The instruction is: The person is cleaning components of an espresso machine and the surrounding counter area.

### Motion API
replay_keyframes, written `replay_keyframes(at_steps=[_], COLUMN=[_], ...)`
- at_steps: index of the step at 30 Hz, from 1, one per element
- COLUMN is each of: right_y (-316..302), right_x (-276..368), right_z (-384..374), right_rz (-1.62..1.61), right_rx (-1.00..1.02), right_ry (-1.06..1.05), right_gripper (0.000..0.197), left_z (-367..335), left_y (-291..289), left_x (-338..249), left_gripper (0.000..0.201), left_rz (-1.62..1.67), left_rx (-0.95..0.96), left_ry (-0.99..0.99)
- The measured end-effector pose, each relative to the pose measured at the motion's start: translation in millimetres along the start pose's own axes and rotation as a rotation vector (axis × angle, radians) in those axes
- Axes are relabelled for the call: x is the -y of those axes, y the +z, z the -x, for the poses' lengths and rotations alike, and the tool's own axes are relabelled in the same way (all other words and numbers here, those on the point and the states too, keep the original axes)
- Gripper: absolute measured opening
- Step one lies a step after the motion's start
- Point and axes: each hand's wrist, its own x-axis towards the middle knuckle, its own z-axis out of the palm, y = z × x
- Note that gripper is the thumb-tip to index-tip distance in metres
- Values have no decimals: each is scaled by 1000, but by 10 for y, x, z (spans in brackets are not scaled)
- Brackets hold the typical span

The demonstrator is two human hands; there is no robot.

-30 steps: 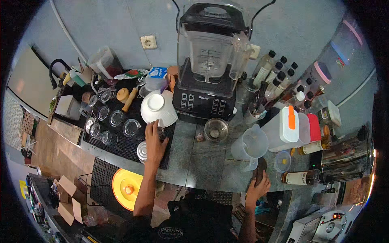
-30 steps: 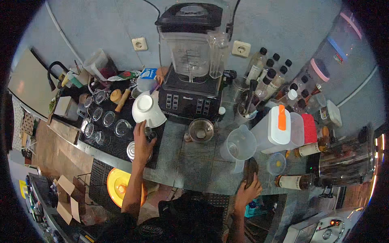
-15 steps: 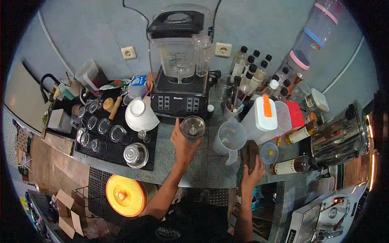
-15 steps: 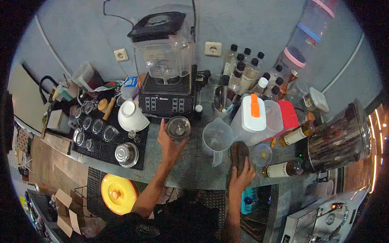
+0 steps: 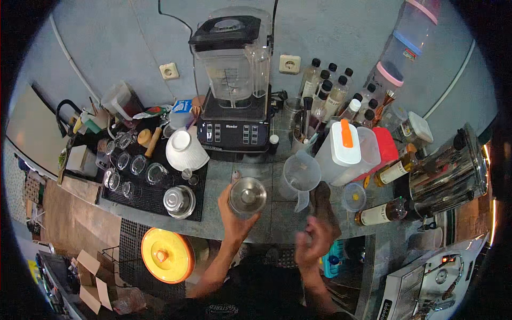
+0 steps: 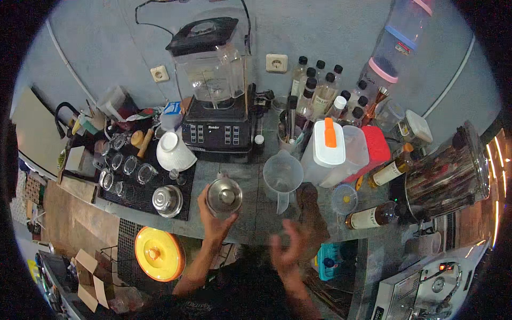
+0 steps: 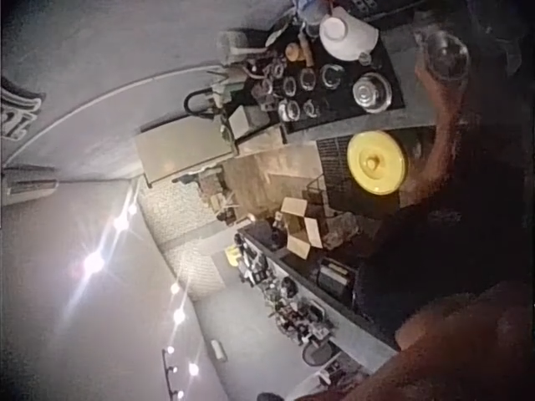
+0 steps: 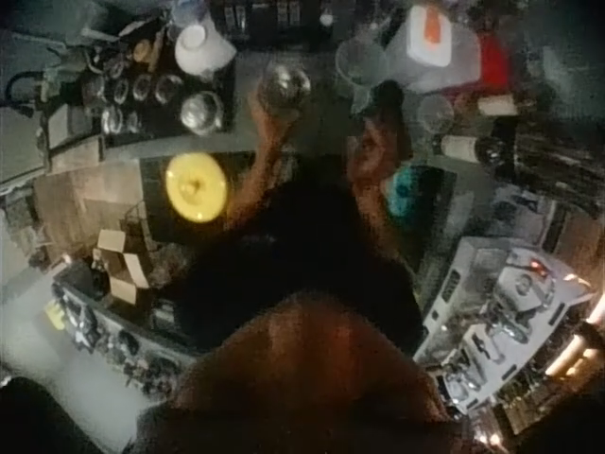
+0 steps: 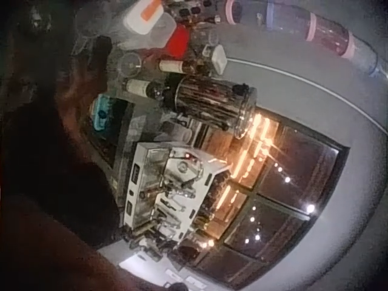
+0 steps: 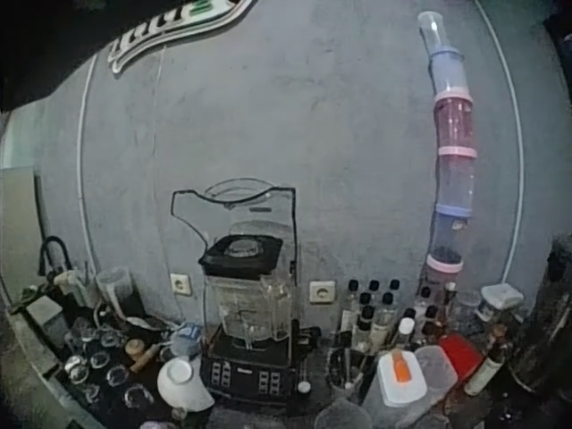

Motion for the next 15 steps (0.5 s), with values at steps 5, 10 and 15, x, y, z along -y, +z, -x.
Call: replay_keyframes(at_steps=[5, 10, 15], right_y=[629, 686, 576], right_x=[702, 838, 940], right_z=[-640, -735, -854], right_rz=[-75, -245, -476], right_rx=[214, 584, 495], right_ry=[-311, -140, -19], right_gripper=[100, 106, 109], left_z=[314, 476, 535], left_y=[-237, -305, -381], left_x=[69, 106, 37], left_gripper=[93, 102, 108], left_rz=[-69, -32, 61], left_rx=[-10, -50, -53], left_ry=[144, 154, 36])
